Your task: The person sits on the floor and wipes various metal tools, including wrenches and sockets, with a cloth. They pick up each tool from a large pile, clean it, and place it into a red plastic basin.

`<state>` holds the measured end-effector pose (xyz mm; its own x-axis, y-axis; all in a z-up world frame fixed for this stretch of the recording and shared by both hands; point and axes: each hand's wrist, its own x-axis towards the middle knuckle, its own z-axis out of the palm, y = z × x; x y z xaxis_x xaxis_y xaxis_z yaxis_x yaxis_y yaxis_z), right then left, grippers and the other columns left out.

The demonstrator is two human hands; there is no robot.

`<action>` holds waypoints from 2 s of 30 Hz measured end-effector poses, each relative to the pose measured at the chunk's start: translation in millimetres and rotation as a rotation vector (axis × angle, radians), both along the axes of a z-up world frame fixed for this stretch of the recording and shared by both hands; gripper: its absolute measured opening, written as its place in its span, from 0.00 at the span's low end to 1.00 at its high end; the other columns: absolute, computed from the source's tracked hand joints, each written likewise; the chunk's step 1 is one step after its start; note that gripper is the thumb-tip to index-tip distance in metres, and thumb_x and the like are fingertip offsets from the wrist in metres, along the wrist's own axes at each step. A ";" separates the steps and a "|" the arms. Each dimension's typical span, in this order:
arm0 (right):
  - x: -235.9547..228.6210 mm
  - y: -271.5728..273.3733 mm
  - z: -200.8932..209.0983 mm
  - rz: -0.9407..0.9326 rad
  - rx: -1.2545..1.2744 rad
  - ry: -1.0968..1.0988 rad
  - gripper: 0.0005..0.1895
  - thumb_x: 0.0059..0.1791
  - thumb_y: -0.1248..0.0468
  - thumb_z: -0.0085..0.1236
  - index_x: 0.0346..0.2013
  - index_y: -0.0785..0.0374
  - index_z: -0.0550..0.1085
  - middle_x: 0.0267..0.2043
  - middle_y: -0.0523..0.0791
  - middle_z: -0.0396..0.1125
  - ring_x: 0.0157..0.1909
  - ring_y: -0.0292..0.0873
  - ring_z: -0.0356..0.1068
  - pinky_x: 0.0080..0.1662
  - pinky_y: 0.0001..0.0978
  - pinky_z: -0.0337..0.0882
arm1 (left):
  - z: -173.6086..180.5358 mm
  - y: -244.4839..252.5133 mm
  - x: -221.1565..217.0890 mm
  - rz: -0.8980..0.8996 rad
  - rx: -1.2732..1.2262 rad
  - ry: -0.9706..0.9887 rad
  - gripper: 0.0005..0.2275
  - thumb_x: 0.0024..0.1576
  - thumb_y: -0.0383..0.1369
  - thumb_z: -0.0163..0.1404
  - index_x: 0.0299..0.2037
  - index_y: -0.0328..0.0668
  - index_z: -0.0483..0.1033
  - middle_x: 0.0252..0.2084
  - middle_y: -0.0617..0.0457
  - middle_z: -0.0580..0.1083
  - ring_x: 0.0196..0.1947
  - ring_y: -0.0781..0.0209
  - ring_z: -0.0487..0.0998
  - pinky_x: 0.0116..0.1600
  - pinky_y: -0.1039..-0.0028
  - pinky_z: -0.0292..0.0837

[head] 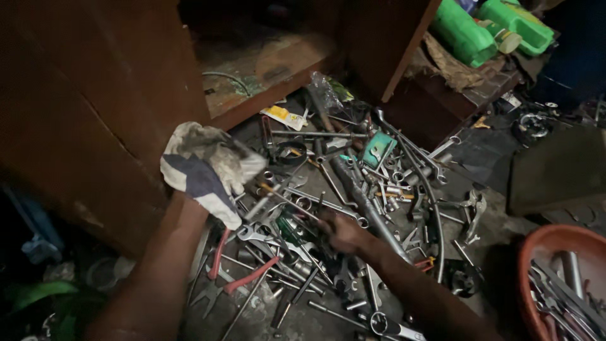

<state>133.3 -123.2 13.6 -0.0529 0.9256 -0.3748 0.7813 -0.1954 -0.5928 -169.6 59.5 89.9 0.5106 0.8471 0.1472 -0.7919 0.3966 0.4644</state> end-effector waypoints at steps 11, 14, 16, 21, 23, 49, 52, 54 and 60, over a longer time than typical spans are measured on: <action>120.5 -161.8 70.2 -0.140 -0.164 -0.139 0.22 0.49 0.49 0.49 0.52 0.53 0.75 0.42 0.46 0.80 0.45 0.45 0.79 0.50 0.43 0.77 | -1.5 23.8 8.1 0.077 -0.006 0.025 0.14 0.66 0.44 0.42 0.45 0.41 0.71 0.42 0.46 0.73 0.38 0.52 0.76 0.42 0.59 0.75; 128.2 -179.9 78.8 -0.032 0.049 -0.144 0.25 0.55 0.45 0.38 0.53 0.51 0.78 0.47 0.45 0.78 0.48 0.42 0.75 0.52 0.42 0.72 | -5.1 22.8 21.8 0.042 -0.006 0.043 0.13 0.66 0.43 0.42 0.45 0.41 0.71 0.42 0.46 0.73 0.37 0.52 0.76 0.42 0.59 0.75; 125.1 -182.1 86.4 -0.128 -0.027 -0.171 0.24 0.53 0.46 0.40 0.51 0.52 0.79 0.44 0.46 0.79 0.45 0.44 0.77 0.50 0.43 0.74 | -10.3 17.9 24.3 0.026 -0.006 0.059 0.13 0.66 0.43 0.42 0.45 0.41 0.71 0.42 0.46 0.73 0.37 0.52 0.76 0.41 0.59 0.75; 108.6 -140.0 110.3 -0.349 0.035 -0.017 0.22 0.54 0.47 0.39 0.47 0.56 0.76 0.37 0.48 0.77 0.38 0.44 0.77 0.42 0.43 0.77 | -8.3 16.3 48.4 -0.047 0.039 0.133 0.13 0.66 0.43 0.42 0.44 0.42 0.71 0.41 0.46 0.73 0.37 0.52 0.76 0.41 0.59 0.75; 106.5 -123.4 116.1 -0.495 0.044 0.129 0.20 0.54 0.48 0.40 0.44 0.57 0.74 0.29 0.49 0.73 0.28 0.45 0.74 0.32 0.44 0.77 | -7.2 18.6 65.7 -0.085 0.067 0.190 0.13 0.66 0.43 0.42 0.44 0.42 0.71 0.41 0.46 0.73 0.36 0.53 0.76 0.41 0.59 0.75; -37.5 -87.5 120.8 -0.883 0.227 0.602 0.20 0.44 0.52 0.57 0.46 0.58 0.78 0.35 0.36 0.73 0.22 0.42 0.67 0.22 0.39 0.63 | -95.3 -13.5 239.0 -0.117 -0.381 0.286 0.17 0.62 0.48 0.39 0.40 0.45 0.74 0.34 0.51 0.74 0.33 0.54 0.75 0.39 0.60 0.75; -36.9 -77.6 103.0 -0.990 0.312 0.878 0.24 0.49 0.48 0.59 0.50 0.63 0.74 0.24 0.48 0.59 0.18 0.42 0.55 0.21 0.35 0.54 | -103.5 -42.7 249.9 -0.152 -0.371 0.310 0.15 0.63 0.46 0.41 0.39 0.45 0.74 0.34 0.51 0.74 0.33 0.54 0.75 0.39 0.61 0.75; -31.5 -52.1 95.4 -1.160 0.357 0.859 0.26 0.52 0.44 0.53 0.50 0.63 0.71 0.27 0.45 0.60 0.21 0.38 0.58 0.23 0.34 0.58 | -111.4 -77.8 270.8 -0.279 -0.320 0.374 0.14 0.63 0.45 0.42 0.38 0.45 0.74 0.33 0.51 0.74 0.33 0.54 0.75 0.40 0.61 0.75; -19.9 -54.1 78.5 -1.287 0.210 0.825 0.27 0.53 0.38 0.41 0.51 0.56 0.68 0.25 0.47 0.60 0.22 0.43 0.58 0.25 0.39 0.58 | -113.9 -115.3 286.7 -0.371 -0.150 0.522 0.14 0.65 0.44 0.44 0.35 0.45 0.74 0.31 0.52 0.74 0.31 0.57 0.75 0.38 0.63 0.74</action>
<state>113.4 -177.3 92.1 0.6756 0.5369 -0.5053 -0.3926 -0.3180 -0.8630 117.1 -55.8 -24.0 0.7453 0.5930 -0.3047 -0.2759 0.6904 0.6687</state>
